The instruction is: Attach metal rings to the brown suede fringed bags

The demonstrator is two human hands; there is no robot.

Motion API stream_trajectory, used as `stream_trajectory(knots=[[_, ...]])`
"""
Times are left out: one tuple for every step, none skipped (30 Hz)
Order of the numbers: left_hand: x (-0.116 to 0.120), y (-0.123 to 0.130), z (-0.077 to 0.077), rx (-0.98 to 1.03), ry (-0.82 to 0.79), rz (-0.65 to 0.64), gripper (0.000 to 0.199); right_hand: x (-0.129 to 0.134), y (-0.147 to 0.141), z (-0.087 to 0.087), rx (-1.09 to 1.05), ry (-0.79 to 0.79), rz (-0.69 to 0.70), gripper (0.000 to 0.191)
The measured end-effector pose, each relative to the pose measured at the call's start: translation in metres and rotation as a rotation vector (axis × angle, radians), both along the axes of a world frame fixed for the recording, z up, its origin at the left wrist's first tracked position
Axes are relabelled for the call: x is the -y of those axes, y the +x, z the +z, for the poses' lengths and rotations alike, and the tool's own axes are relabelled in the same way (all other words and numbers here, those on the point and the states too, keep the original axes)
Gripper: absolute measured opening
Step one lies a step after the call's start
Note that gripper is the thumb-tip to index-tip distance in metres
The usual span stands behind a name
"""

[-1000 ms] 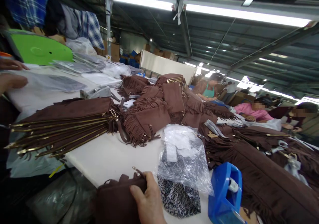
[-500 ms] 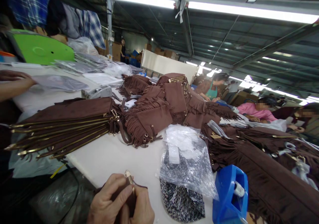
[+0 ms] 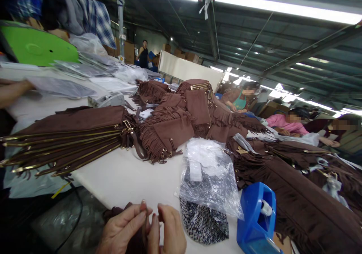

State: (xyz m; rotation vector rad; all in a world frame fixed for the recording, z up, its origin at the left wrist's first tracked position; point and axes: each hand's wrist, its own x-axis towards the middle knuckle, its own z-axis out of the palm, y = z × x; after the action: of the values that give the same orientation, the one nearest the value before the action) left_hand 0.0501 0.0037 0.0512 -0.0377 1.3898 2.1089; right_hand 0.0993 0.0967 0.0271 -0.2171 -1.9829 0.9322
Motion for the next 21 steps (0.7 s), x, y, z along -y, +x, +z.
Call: stream_trajectory(knots=[[0.000, 0.001, 0.001, 0.004, 0.035, -0.021, 0.037, -0.004, -0.001, 0.003, 0.004, 0.004, 0.059, 0.021], [0.000, 0.002, 0.002, 0.007, 0.073, -0.038, 0.036, -0.006, -0.003, 0.006, 0.018, 0.002, 0.126, 0.023], [0.001, 0.002, 0.002, 0.004, 0.101, -0.057, 0.035, -0.007, -0.005, 0.009, 0.036, -0.002, 0.189, 0.023], [0.001, 0.002, 0.001, -0.004, 0.120, -0.076, 0.034, -0.007, -0.006, 0.012, 0.052, -0.007, 0.240, 0.022], [0.002, 0.002, 0.000, -0.012, 0.135, -0.095, 0.033, -0.007, -0.007, 0.014, 0.066, -0.007, 0.281, 0.022], [0.002, 0.001, -0.002, -0.015, 0.146, -0.112, 0.033, -0.007, -0.008, 0.016, 0.080, -0.003, 0.308, 0.022], [0.003, 0.001, -0.004, -0.012, 0.152, -0.122, 0.033, -0.007, -0.008, 0.018, 0.090, 0.013, 0.320, 0.022], [0.004, 0.000, -0.006, -0.006, 0.155, -0.126, 0.033, -0.007, -0.008, 0.019, 0.093, 0.044, 0.318, 0.022], [0.004, 0.000, -0.006, 0.002, 0.153, -0.127, 0.034, -0.007, -0.008, 0.020, 0.090, 0.093, 0.304, 0.021], [0.005, 0.001, -0.006, 0.011, 0.148, -0.124, 0.034, -0.008, -0.008, 0.020, 0.084, 0.160, 0.275, 0.019], [0.005, 0.001, -0.005, 0.018, 0.142, -0.120, 0.034, -0.009, -0.008, 0.021, 0.079, 0.242, 0.234, 0.018], [0.005, 0.002, -0.003, 0.023, 0.134, -0.114, 0.033, -0.010, -0.008, 0.023, 0.076, 0.337, 0.195, 0.016], [0.005, 0.003, 0.000, 0.023, 0.121, -0.103, 0.033, -0.011, -0.008, 0.025, 0.074, 0.433, 0.165, 0.014], [0.005, 0.003, 0.003, 0.019, 0.103, -0.089, 0.033, -0.012, -0.009, 0.028, 0.067, 0.519, 0.143, 0.014], [0.004, 0.004, 0.006, 0.013, 0.082, -0.073, 0.033, -0.013, -0.009, 0.031, 0.050, 0.590, 0.131, 0.014], [0.004, 0.004, 0.009, 0.005, 0.059, -0.061, 0.033, -0.014, -0.010, 0.034, 0.025, 0.639, 0.127, 0.015], [0.004, 0.005, 0.011, -0.010, 0.034, -0.057, 0.033, -0.014, -0.011, 0.037, 0.002, 0.667, 0.128, 0.016], [0.004, 0.005, 0.012, -0.035, 0.005, -0.055, 0.033, -0.015, -0.012, 0.039, -0.017, 0.679, 0.126, 0.016], [0.004, 0.004, 0.012, -0.070, -0.027, -0.055, 0.033, -0.015, -0.012, 0.040, -0.031, 0.685, 0.126, 0.015], [0.004, 0.004, 0.012, -0.116, -0.061, -0.064, 0.033, -0.015, -0.013, 0.040, -0.039, 0.690, 0.130, 0.015], [0.003, 0.003, 0.010, -0.168, -0.096, -0.073, 0.033, -0.015, -0.013, 0.039, -0.040, 0.696, 0.132, 0.015]])
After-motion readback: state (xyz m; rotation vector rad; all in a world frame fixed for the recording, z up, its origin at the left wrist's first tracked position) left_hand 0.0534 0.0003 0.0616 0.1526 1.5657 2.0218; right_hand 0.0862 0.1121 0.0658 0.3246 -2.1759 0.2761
